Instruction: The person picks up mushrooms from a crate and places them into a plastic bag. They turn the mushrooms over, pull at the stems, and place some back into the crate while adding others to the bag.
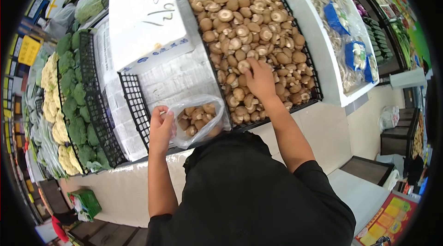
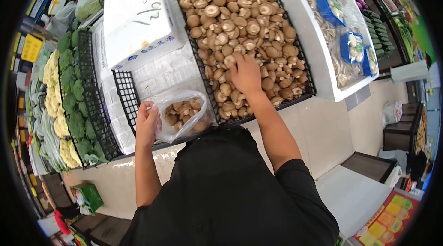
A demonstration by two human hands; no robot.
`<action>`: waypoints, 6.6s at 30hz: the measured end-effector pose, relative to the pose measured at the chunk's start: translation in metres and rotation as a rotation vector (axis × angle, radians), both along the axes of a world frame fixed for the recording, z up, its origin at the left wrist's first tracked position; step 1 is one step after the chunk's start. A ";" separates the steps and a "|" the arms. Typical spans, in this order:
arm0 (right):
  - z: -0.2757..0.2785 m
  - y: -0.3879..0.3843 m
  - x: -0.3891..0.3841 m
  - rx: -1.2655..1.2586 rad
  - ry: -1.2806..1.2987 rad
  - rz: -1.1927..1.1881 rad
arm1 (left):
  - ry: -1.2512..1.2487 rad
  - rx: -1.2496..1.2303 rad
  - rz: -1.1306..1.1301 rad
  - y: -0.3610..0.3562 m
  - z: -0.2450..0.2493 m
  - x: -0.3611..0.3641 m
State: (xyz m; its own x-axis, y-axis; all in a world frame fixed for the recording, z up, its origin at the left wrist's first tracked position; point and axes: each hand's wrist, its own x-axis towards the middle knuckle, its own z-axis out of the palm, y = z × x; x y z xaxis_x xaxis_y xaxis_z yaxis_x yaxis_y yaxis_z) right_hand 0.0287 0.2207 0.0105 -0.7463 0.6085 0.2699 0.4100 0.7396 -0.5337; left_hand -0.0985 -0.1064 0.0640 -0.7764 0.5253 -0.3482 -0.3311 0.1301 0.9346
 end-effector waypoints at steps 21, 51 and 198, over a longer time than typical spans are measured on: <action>0.043 -0.122 0.015 -0.153 -0.011 0.757 | 0.036 0.026 0.025 0.001 0.007 0.010; 0.030 -0.016 0.023 0.155 0.080 0.149 | 0.159 -0.031 -0.027 -0.019 -0.001 0.021; 0.033 0.008 0.034 -0.160 -0.144 -0.026 | 0.724 -0.544 -0.270 -0.016 0.037 0.034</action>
